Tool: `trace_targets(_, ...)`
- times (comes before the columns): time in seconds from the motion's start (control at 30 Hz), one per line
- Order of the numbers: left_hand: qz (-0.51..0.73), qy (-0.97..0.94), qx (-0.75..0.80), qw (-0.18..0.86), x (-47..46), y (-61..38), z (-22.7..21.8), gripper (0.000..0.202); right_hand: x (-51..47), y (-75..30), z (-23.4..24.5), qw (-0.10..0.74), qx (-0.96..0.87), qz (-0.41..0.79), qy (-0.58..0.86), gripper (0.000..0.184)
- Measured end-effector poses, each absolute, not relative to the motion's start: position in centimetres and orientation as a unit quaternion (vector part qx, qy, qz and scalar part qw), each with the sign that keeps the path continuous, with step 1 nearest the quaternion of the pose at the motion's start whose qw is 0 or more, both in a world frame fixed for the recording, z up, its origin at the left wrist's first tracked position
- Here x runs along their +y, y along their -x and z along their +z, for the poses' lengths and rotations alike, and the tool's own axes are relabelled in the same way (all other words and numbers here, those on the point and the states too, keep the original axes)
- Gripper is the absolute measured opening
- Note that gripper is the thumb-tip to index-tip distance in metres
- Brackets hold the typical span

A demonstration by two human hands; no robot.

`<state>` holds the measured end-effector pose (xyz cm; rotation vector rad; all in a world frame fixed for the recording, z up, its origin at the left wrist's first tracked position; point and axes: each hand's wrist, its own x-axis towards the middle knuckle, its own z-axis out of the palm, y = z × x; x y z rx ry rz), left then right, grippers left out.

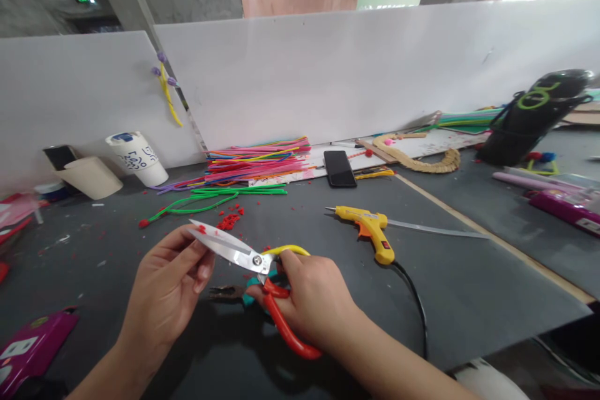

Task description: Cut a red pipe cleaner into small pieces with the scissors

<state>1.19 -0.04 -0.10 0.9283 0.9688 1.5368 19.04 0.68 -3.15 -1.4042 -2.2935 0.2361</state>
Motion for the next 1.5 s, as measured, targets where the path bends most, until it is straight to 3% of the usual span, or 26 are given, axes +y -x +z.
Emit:
trace_targets(0.67, 0.643, -0.381, 0.412, 0.521, 0.0, -1.2, 0.3, 0.007, 0.9, -18.9, -3.2, 0.212, -0.822, 0.087, 0.521, 0.039)
trace_targets(0.8, 0.639, -0.38, 0.408, 0.53, 0.1, -1.0, 0.2, 0.007, 0.9, -18.9, -2.9, 0.237, -0.805, 0.137, 0.527, 0.038)
trace_targets(1.0, 0.492, -0.433, 0.424, 0.625, 0.2, -1.5, -0.3, 0.011, 1.1, -18.8, -1.8, 0.329, -0.71, 0.38, 0.494, 0.022)
trace_targets(1.13, 0.381, -0.471, 0.466, 0.645, 0.2, -1.9, -0.7, 0.014, 1.1, -18.8, -0.9, 0.345, -0.619, 0.536, 0.459, 0.014)
trace_targets(1.5, 0.286, -0.603, 0.525, 0.528, 0.0, -2.0, -1.0, 0.007, 1.5, -18.1, -2.0, 0.332, -0.679, 0.468, 0.458, 0.005)
